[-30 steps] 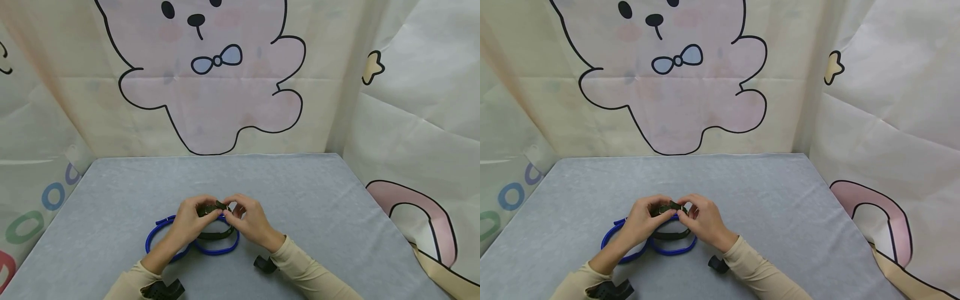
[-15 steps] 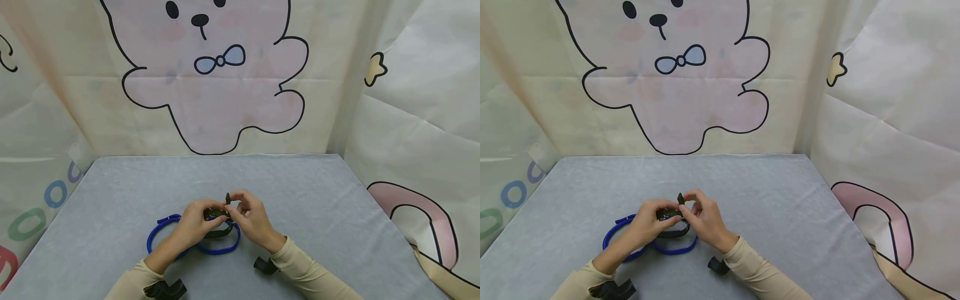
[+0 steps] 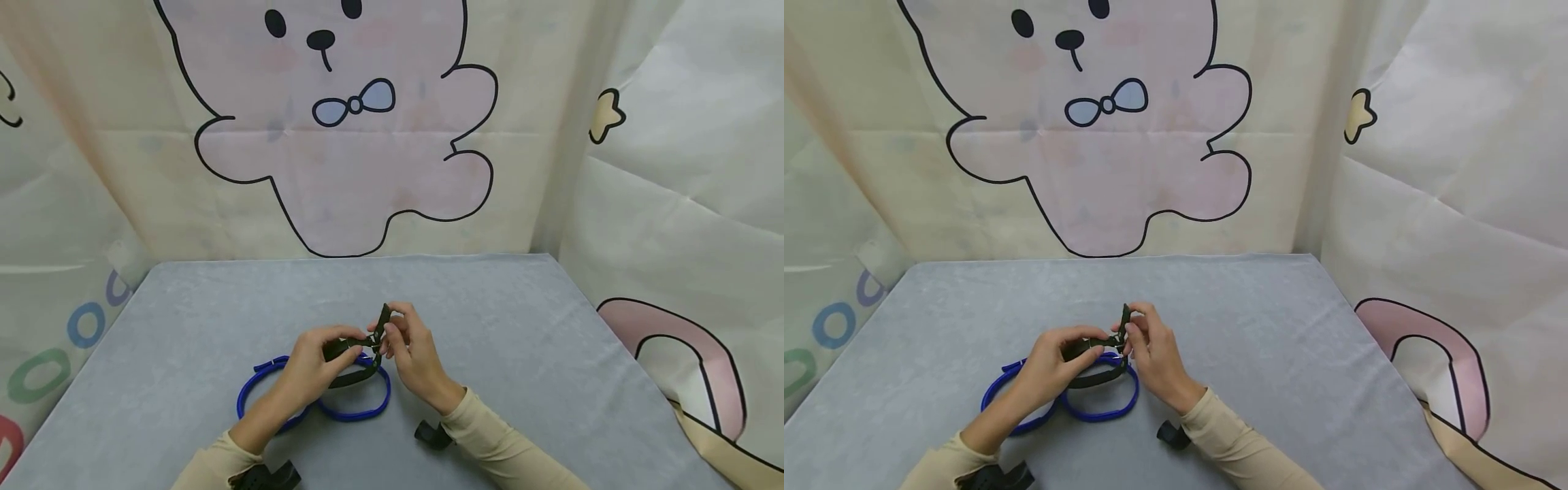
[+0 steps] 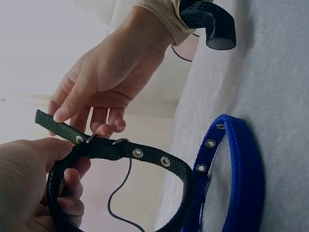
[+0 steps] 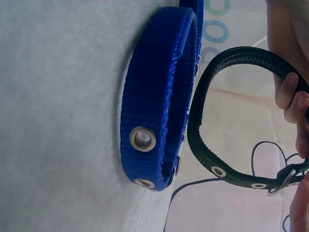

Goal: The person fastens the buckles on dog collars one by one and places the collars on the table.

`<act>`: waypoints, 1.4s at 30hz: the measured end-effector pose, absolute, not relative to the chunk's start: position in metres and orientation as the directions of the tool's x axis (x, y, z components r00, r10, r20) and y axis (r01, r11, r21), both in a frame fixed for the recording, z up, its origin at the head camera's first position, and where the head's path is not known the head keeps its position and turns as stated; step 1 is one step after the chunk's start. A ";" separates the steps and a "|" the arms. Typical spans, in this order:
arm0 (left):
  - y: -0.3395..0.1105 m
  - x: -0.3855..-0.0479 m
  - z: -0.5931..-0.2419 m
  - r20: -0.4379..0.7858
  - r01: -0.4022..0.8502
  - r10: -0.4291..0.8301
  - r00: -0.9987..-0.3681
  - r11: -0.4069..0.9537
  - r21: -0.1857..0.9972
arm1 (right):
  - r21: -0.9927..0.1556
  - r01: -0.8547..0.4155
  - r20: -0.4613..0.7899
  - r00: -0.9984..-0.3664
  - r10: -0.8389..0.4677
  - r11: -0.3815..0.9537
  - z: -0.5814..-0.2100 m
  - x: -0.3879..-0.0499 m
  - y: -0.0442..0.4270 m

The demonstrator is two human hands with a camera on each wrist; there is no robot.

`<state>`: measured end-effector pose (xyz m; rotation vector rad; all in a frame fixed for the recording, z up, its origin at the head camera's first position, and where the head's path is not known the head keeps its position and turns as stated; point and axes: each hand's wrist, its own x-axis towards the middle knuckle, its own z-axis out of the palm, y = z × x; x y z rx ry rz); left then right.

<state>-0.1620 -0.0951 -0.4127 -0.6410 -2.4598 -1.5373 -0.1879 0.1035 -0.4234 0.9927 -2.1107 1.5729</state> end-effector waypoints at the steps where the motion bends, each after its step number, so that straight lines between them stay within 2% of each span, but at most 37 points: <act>1: -0.095 -0.161 -0.413 0.365 0.446 0.268 -0.892 0.376 0.812 | -0.706 -0.693 0.623 -0.705 -0.339 0.143 -0.424 -0.188 0.104; 15: -0.093 -0.160 -0.413 0.393 0.498 0.312 -0.865 0.441 0.747 | -0.718 -0.688 0.623 -0.704 -0.341 0.108 -0.427 -0.186 0.104; 20: -0.094 -0.158 -0.414 0.350 0.464 0.316 -0.882 0.446 0.766 | -0.712 -0.694 0.622 -0.692 -0.367 0.103 -0.428 -0.185 0.105; 28: -0.096 -0.159 -0.412 0.324 0.437 0.323 -0.889 0.386 0.813 | -0.669 -0.719 0.610 -0.676 -0.414 0.189 -0.423 -0.187 0.107; 36: -0.095 -0.160 -0.411 0.294 0.406 0.311 -0.904 0.405 0.819 | -0.647 -0.726 0.594 -0.671 -0.443 0.232 -0.421 -0.185 0.109; 42: -0.097 -0.162 -0.412 0.300 0.433 0.343 -0.890 0.432 0.791 | -0.666 -0.721 0.589 -0.665 -0.459 0.189 -0.423 -0.188 0.109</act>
